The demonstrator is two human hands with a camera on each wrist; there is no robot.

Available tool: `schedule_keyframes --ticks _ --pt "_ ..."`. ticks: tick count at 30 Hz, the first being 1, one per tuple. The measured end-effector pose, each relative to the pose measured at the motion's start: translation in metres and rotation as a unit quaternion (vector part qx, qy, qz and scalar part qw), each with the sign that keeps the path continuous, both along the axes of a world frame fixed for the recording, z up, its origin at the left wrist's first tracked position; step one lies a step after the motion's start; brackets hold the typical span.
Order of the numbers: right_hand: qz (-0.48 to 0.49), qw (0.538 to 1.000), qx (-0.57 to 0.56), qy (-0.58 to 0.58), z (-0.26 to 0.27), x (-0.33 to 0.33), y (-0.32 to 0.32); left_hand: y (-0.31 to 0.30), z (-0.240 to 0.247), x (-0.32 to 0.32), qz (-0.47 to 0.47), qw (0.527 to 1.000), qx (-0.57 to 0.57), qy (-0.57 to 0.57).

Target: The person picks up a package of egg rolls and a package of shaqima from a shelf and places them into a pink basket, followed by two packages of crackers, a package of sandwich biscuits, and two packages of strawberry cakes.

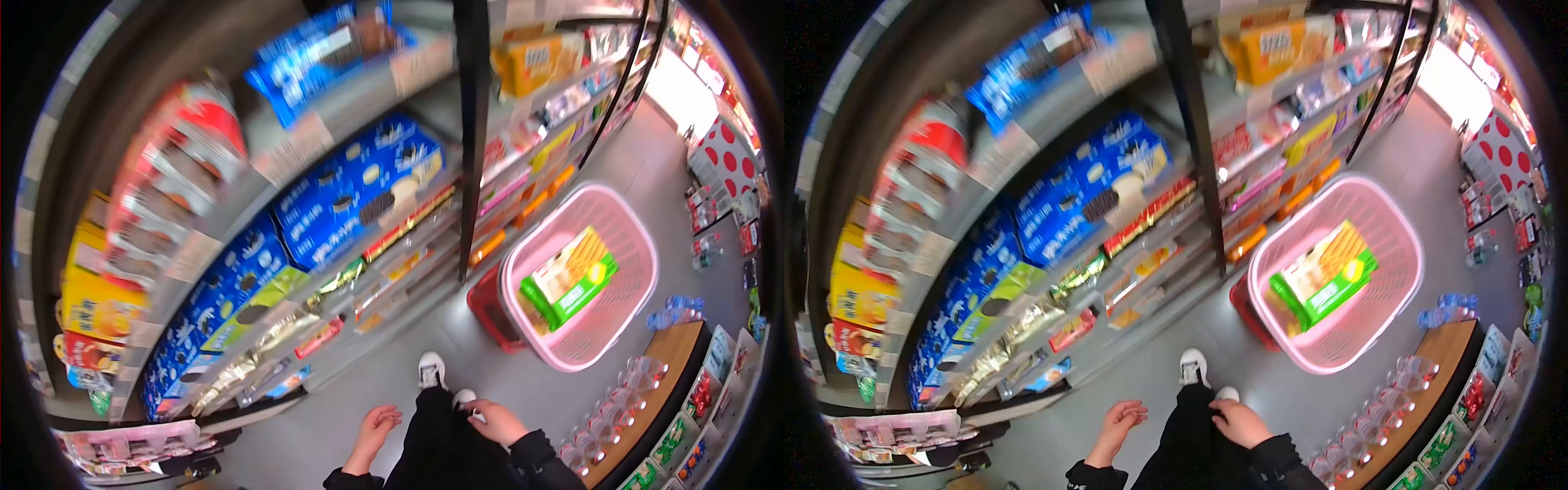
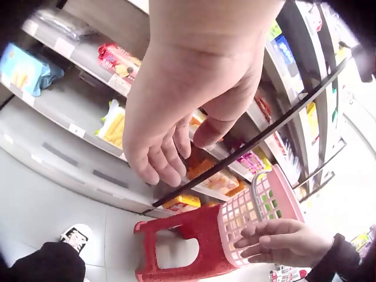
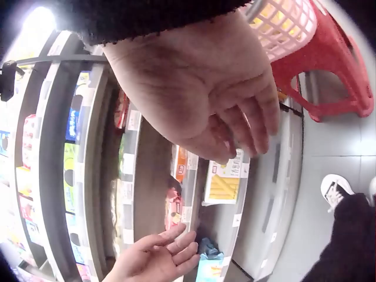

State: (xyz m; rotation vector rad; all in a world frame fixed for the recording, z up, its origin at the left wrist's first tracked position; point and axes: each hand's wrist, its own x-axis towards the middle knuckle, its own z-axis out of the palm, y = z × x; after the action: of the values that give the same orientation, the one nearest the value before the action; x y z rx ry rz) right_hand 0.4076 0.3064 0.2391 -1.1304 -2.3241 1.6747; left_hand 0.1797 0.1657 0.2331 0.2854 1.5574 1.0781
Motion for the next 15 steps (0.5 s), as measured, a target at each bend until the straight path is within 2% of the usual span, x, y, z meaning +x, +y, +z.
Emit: schedule_keyframes --ticks 5,6,11,12,13,15 --pt "0.014 1.0 -0.002 0.019 0.046 -0.009 0.014 0.026 0.041 -0.015 -0.024 0.999 0.039 0.028" --pt "0.028 0.998 0.032 0.043 0.044 -0.008 0.015 0.032 0.048 -0.018 -0.029 0.998 0.041 0.038" --pt "0.032 0.997 0.055 0.04 0.06 -0.008 0.022 0.059 0.074 -0.032 -0.032 0.996 0.079 0.039" --pt "0.023 0.998 0.039 0.036 0.061 -0.007 0.023 0.064 0.08 -0.033 -0.045 0.994 0.085 0.045" --pt "-0.013 0.997 0.077 0.02 0.089 -0.007 0.02 0.069 0.086 -0.035 -0.059 0.993 0.088 0.051" --pt "-0.049 0.989 0.113 0.075 0.056 -0.005 0.021 0.082 0.092 -0.042 -0.061 0.992 0.105 0.043"
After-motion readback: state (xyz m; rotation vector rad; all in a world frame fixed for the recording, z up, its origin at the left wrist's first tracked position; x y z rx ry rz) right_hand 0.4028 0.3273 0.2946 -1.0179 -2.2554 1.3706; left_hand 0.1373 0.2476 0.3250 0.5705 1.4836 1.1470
